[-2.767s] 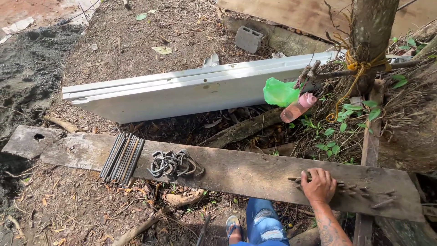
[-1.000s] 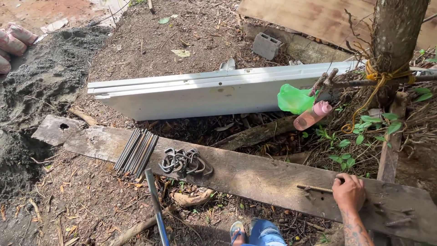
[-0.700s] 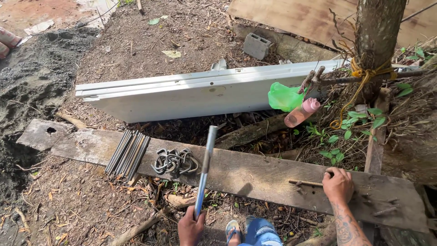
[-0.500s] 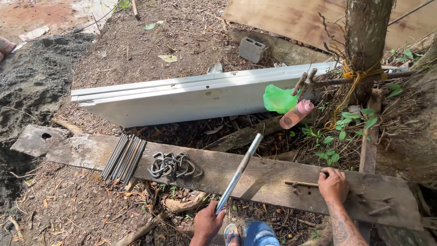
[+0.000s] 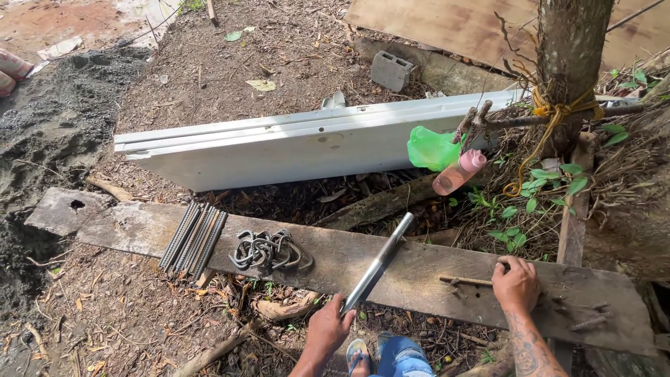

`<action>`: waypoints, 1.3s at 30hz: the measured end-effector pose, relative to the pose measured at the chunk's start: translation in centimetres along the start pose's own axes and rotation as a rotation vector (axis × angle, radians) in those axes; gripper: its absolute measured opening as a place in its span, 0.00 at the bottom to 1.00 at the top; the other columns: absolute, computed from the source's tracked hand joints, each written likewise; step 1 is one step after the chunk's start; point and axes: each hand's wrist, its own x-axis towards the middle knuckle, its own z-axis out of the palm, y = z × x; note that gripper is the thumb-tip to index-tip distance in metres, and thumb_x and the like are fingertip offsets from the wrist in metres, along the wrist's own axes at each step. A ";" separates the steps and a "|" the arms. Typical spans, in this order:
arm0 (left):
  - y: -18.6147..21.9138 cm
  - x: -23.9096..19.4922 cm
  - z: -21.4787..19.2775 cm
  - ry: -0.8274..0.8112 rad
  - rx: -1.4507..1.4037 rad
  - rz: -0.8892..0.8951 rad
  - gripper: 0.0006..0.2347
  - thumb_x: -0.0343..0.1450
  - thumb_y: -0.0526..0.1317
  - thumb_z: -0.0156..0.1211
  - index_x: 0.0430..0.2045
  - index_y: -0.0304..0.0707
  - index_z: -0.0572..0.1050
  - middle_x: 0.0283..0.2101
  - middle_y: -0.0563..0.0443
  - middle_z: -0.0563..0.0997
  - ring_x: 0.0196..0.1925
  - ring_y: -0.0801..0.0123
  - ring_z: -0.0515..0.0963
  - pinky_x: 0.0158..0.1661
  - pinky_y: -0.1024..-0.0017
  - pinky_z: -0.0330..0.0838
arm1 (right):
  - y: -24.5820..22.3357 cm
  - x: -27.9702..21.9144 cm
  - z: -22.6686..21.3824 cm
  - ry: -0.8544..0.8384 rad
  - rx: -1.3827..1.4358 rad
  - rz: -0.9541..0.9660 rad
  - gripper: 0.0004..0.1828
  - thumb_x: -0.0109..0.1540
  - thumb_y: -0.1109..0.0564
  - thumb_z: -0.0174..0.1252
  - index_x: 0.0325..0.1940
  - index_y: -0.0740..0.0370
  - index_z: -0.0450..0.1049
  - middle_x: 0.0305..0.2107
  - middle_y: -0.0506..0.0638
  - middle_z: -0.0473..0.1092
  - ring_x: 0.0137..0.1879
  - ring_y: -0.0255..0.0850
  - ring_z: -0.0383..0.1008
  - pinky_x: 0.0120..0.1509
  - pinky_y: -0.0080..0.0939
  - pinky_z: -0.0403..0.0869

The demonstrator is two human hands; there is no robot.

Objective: The recorder is manually bending rebar into stirrup shapes using a metal pipe as a lever and a wooden jig with metal pins.

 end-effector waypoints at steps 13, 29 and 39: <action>2.7 -0.1 -1.2 -0.037 0.080 0.028 0.15 0.72 0.47 0.61 0.49 0.43 0.69 0.43 0.46 0.76 0.40 0.59 0.81 0.43 0.61 0.74 | -2.5 -0.2 -2.1 0.067 0.014 0.014 0.08 0.62 0.54 0.59 0.41 0.56 0.80 0.42 0.51 0.77 0.54 0.51 0.74 0.56 0.52 0.74; 6.8 6.4 1.1 0.292 0.231 0.507 0.22 0.65 0.37 0.58 0.56 0.38 0.68 0.57 0.40 0.70 0.62 0.48 0.68 0.59 0.52 0.57 | -4.0 0.1 -3.7 0.029 0.080 0.034 0.04 0.59 0.56 0.59 0.37 0.57 0.77 0.37 0.50 0.76 0.49 0.49 0.74 0.54 0.49 0.73; 6.6 6.8 0.9 0.276 0.235 0.486 0.23 0.64 0.33 0.55 0.57 0.37 0.68 0.54 0.40 0.71 0.59 0.50 0.69 0.58 0.53 0.59 | -4.5 0.0 -3.9 0.099 0.116 -0.028 0.04 0.58 0.58 0.60 0.36 0.58 0.77 0.36 0.52 0.76 0.48 0.53 0.73 0.52 0.52 0.73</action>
